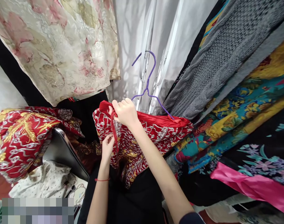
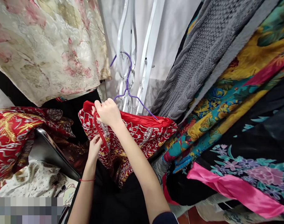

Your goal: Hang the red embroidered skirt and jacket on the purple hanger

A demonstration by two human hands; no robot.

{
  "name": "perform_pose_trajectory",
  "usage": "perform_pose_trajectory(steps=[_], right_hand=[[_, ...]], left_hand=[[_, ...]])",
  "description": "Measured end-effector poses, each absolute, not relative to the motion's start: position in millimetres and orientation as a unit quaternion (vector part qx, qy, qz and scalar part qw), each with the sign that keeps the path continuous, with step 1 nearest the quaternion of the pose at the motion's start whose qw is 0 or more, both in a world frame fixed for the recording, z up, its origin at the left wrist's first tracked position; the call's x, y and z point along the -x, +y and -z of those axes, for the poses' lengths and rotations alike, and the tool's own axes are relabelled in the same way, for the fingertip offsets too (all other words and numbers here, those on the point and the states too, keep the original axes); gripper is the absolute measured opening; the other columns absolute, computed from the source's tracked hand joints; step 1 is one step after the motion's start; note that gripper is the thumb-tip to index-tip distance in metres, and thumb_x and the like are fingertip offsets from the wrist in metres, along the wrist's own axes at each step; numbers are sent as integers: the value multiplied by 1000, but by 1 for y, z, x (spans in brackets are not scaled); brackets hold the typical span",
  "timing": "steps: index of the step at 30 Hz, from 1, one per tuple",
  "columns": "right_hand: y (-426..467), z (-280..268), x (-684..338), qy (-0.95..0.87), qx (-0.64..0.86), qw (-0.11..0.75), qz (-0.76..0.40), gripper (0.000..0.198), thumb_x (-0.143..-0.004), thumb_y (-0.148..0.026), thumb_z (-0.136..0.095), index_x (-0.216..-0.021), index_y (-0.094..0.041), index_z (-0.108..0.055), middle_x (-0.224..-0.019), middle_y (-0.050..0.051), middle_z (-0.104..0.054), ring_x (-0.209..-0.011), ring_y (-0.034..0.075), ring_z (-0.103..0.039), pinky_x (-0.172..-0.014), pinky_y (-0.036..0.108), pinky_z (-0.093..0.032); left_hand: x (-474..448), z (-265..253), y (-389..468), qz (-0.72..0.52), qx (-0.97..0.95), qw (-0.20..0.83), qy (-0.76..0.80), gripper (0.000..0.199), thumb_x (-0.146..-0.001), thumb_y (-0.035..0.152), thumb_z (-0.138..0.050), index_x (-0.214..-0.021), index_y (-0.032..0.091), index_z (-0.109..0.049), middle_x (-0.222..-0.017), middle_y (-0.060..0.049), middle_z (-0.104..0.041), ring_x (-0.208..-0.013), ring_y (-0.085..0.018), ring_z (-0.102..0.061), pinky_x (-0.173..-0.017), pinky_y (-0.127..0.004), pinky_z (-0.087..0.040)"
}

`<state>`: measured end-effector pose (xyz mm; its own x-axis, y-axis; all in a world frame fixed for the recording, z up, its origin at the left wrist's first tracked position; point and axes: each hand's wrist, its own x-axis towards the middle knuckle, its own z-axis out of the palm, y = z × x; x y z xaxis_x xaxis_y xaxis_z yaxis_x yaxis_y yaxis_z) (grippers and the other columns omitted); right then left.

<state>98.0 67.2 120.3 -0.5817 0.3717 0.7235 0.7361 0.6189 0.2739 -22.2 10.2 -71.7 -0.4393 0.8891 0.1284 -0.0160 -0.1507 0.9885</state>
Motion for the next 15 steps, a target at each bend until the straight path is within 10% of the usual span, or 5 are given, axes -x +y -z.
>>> perform_pose_trajectory(steps=[15], right_hand=[[68, -119, -97, -831, 328, 335, 300, 28, -100, -26, -37, -90, -14, -60, -67, 5, -67, -65, 19, -55, -73, 34, -29]], left_hand=[[25, 46, 7, -675, -342, 466, 458, 41, -64, 48, -83, -88, 17, -72, -91, -8, -78, -95, -23, -72, -94, -35, -52]])
